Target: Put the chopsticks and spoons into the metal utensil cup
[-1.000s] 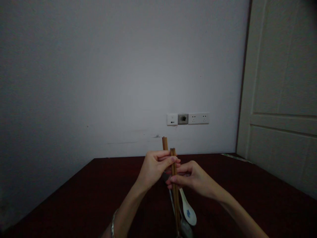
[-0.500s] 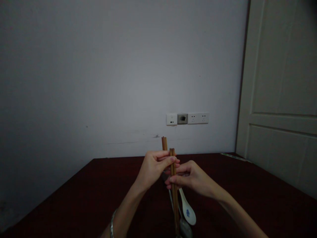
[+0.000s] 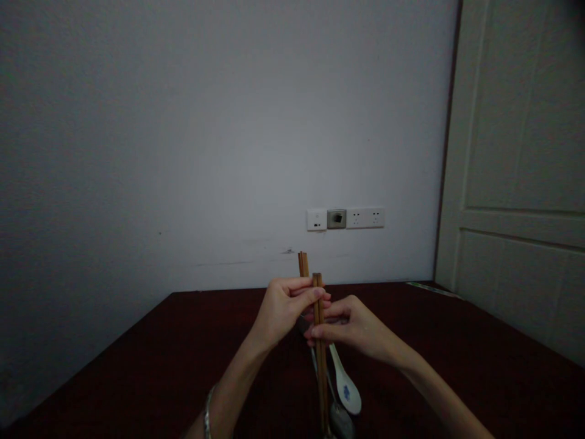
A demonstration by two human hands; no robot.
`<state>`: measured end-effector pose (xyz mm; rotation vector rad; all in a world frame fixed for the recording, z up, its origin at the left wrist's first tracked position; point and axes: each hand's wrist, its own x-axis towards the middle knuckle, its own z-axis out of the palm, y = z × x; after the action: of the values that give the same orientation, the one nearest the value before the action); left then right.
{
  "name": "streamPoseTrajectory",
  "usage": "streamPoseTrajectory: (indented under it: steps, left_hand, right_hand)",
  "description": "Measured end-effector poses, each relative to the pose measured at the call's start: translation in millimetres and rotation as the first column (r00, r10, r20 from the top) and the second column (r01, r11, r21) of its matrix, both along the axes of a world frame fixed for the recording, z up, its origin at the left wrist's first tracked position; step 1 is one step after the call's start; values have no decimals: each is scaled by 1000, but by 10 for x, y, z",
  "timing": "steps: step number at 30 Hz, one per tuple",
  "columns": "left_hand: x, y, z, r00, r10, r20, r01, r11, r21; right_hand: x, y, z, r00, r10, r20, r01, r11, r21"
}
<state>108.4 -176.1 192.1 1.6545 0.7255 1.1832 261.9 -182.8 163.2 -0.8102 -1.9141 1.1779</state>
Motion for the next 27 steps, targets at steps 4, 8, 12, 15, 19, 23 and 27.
streamPoseTrajectory:
  steps: [4, 8, 12, 15, 19, 23, 27]
  left_hand:
    - [-2, -4, -1, 1000, -8, -4, 9, 999, 34]
    - [24, -32, -18, 998, -57, -23, 58, 998, 40]
    - [61, -70, -31, 997, -73, -5, 73, 997, 1]
    - [61, -81, -32, 996, -86, -33, 87, 996, 15]
    - [41, -72, -40, 993, -91, -78, 98, 992, 84]
    - [30, -69, -50, 992, -81, -101, 92, 989, 112]
    - [28, -75, -47, 990, -89, -107, 101, 988, 114]
  right_hand:
    - [117, -13, 80, 999, 14, 33, -15, 1000, 10]
    - [329, -33, 195, 992, -122, -13, 123, 990, 69]
    - [408, -85, 275, 953, -278, -124, 299, 929, 217]
    - [334, -141, 290, 958, -239, -161, 274, 928, 251]
    - [221, -174, 267, 974, -181, -135, 212, 939, 271]
    - [187, -172, 246, 975, -190, -114, 216, 927, 308]
    - [181, -176, 244, 975, -188, -117, 217, 921, 324]
